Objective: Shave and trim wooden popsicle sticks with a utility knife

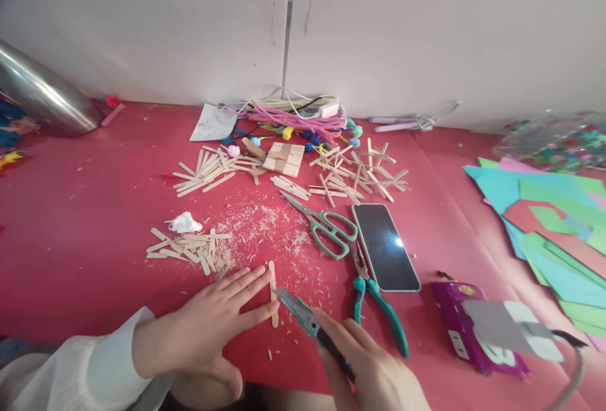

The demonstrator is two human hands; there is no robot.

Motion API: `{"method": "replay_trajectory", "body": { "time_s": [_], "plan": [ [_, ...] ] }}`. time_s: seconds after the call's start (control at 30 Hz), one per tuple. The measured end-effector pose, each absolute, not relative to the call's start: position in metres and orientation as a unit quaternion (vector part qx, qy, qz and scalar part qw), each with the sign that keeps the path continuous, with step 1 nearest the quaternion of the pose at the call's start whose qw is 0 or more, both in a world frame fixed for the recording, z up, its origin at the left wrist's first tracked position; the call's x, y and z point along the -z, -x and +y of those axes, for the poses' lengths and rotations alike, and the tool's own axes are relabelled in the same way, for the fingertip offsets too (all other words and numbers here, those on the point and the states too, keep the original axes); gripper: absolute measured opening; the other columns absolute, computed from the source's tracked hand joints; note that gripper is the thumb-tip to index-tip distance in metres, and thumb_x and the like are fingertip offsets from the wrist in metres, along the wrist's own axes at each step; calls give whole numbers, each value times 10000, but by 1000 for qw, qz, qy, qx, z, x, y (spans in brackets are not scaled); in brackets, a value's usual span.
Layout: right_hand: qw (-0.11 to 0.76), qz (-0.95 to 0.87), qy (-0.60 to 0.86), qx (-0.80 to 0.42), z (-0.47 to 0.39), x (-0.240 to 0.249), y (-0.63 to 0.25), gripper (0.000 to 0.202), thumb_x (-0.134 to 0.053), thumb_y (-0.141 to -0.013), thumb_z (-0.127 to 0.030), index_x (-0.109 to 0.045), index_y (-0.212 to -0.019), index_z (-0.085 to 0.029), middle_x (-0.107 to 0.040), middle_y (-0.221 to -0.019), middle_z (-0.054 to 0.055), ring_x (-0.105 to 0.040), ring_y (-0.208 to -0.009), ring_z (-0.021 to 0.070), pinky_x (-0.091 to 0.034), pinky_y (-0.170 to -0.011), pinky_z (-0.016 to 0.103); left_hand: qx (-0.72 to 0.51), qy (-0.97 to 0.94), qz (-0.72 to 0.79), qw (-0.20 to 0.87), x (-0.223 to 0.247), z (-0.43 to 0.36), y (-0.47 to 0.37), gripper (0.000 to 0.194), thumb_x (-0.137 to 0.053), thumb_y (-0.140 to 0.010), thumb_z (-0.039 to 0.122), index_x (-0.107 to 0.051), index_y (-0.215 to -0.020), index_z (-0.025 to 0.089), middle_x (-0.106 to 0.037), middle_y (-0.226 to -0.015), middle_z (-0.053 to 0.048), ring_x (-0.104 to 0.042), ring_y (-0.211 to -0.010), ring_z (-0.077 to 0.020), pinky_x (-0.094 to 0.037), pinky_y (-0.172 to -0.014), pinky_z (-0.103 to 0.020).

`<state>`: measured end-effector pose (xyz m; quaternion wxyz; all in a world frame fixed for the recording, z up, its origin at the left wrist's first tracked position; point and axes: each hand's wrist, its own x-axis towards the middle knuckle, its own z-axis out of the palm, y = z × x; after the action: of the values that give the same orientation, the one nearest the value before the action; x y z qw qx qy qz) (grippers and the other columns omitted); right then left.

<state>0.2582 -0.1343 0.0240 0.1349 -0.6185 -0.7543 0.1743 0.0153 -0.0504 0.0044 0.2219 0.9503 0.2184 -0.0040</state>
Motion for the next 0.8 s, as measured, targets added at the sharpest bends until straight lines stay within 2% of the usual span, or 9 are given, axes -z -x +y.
{"method": "replay_trajectory", "body": {
  "time_s": [0.07, 0.17, 0.27, 0.37, 0.43, 0.63, 0.8],
  "plan": [
    [172, -709, 620, -288, -132, -17, -267, 322, -451, -846, -287, -583, -1132, -219, -694, -956, 38, -662, -815, 156, -538, -671, 199, 10, -951, 215, 223, -4, -50, -15, 893, -392, -687, 740, -190, -1391, 229, 3, -1466, -125, -75, -1328, -318, -160, -1043, -463],
    [219, -661, 629, -346, -135, -10, -270, 329, -480, -832, -286, -588, -1132, -202, -683, -1008, 46, -637, -904, 167, -516, -745, 211, 18, -950, 214, 226, -2, -50, -15, 885, -400, -689, 734, -189, -1391, 237, 33, -1465, -120, -41, -1330, -319, -140, -1047, -470],
    [234, -666, 649, -284, -144, -7, -264, 306, -498, -818, -301, -618, -1089, -221, -684, -998, 41, -656, -844, 167, -539, -650, 187, 18, -948, 216, 233, -3, -50, -15, 880, -415, -696, 720, -183, -1394, 237, 29, -1468, -111, -27, -1331, -313, -122, -1054, -468],
    [237, -674, 681, -164, -154, -9, -257, 297, -457, -839, -324, -629, -1074, -269, -669, -1029, 33, -670, -647, 133, -507, -428, 151, 24, -947, 211, 240, -7, -48, -15, 884, -439, -683, 718, -195, -1392, 249, -5, -1471, -100, -40, -1329, -323, -120, -1051, -483],
    [234, -681, 686, -104, -157, -12, -253, 312, -411, -860, -328, -633, -1073, -276, -667, -1028, 33, -654, -557, 115, -479, -367, 154, 35, -947, 211, 241, -9, -48, -16, 883, -460, -663, 723, -222, -1382, 271, -13, -1472, -97, -46, -1326, -336, -126, -1043, -505],
    [183, -736, 650, -48, -155, -18, -250, 356, -343, -884, -301, -642, -1070, -257, -685, -973, 33, -669, -618, 140, -519, -429, 180, 25, -938, 233, 255, -9, -49, -18, 868, -503, -627, 726, -288, -1354, 303, -27, -1474, -93, -60, -1322, -351, -154, -1023, -538],
    [168, -747, 642, -36, -156, -19, -251, 356, -339, -885, -281, -643, -1067, -251, -680, -990, 27, -673, -673, 136, -521, -449, 168, 25, -936, 226, 270, -8, -49, -19, 871, -513, -632, 714, -282, -1359, 293, -2, -1474, -88, -54, -1321, -356, -150, -1022, -541]
  ]
}}
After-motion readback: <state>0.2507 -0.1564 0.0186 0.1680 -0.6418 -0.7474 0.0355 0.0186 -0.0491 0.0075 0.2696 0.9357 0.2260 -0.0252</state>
